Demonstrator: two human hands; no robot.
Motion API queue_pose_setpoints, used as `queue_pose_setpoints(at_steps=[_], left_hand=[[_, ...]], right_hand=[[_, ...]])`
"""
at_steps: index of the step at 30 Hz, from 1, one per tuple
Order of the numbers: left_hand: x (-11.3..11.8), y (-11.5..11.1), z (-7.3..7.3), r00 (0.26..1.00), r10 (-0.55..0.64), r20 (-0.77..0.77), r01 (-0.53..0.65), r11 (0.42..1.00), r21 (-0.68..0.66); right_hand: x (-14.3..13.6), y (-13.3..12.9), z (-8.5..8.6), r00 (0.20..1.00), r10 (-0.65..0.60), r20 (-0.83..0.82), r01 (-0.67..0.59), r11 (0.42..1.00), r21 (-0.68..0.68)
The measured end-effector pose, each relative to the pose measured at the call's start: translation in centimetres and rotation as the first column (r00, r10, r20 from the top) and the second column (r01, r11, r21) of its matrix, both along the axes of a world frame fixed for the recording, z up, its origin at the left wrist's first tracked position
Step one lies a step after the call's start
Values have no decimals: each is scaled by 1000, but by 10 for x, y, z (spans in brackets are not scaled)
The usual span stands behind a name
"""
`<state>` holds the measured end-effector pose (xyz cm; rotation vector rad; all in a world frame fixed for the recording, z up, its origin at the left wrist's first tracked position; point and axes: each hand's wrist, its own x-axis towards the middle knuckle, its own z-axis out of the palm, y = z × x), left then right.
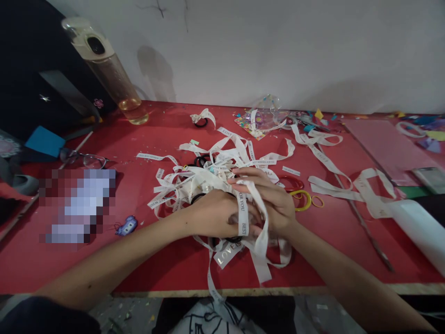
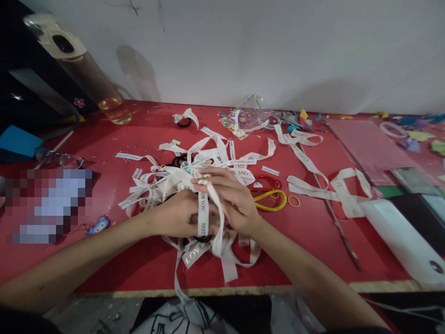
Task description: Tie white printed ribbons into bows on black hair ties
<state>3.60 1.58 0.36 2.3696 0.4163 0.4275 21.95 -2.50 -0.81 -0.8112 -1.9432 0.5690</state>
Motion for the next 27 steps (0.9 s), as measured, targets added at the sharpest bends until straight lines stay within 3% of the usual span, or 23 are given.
queue_pose_setpoints(at_steps=[3,6,9,12,15,20,22,25,27], left_hand=[[-1,-3,10,984,-131,124,149,977,-153],[-2,-6,18,957,-178,227,243,921,-305],[-3,-9,21,931,-165,327,324,787,-525],[-5,-10,23,915,-112,388,367,631,-683],[-7,-11,24,889,-113,445,431,537,-725],[-9,-12,25,881,-155,446,462,483,-744],[-8,-12,25,887,-163,432,454,475,-753],[-5,-11,24,903,-156,401,424,473,-772],[-4,-11,24,916,-137,378,397,462,-793]], right_hand=[[-1,1,-4,996,-84,0,84,992,-91],[-4,4,-6,988,-151,-13,148,978,-149],[-5,7,-7,965,-261,29,262,951,-164],[-4,10,-9,923,-366,121,377,922,-86],[-1,14,-14,885,-437,162,450,892,-50],[4,15,-15,827,-562,-21,560,826,-59],[3,10,-10,871,-474,-129,476,879,-18],[-2,0,-3,981,-130,-146,129,991,-20],[-6,-5,-2,989,64,-130,-72,996,-61]])
